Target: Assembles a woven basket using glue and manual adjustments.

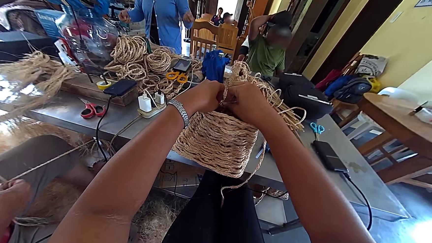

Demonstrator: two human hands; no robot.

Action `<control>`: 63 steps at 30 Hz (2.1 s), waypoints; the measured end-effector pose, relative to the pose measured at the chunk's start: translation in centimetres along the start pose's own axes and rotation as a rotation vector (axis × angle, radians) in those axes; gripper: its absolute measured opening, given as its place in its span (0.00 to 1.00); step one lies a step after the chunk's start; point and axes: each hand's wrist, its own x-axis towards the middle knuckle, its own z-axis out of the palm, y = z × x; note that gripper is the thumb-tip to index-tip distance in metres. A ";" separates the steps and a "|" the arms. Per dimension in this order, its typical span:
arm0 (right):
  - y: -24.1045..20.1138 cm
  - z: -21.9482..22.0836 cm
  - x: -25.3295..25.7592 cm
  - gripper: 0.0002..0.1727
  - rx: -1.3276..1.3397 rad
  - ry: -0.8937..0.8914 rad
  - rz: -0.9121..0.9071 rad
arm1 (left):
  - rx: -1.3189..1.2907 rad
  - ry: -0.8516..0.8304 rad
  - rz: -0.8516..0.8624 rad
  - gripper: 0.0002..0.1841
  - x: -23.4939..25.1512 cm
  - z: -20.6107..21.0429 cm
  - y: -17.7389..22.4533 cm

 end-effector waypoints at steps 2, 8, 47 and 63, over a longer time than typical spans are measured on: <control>-0.2 -0.1 0.0 0.06 -0.009 -0.010 0.009 | -0.004 -0.005 -0.007 0.08 0.0 0.0 0.1; -0.2 -0.1 -0.1 0.06 -0.012 -0.009 0.008 | -0.010 -0.012 -0.004 0.08 0.0 -0.1 0.1; -0.3 0.0 0.0 0.07 -0.025 -0.025 0.024 | -0.002 -0.014 0.004 0.07 0.1 0.0 0.0; -0.3 0.0 -0.1 0.06 -0.007 -0.013 0.020 | 0.002 -0.010 0.003 0.09 -0.1 -0.1 0.2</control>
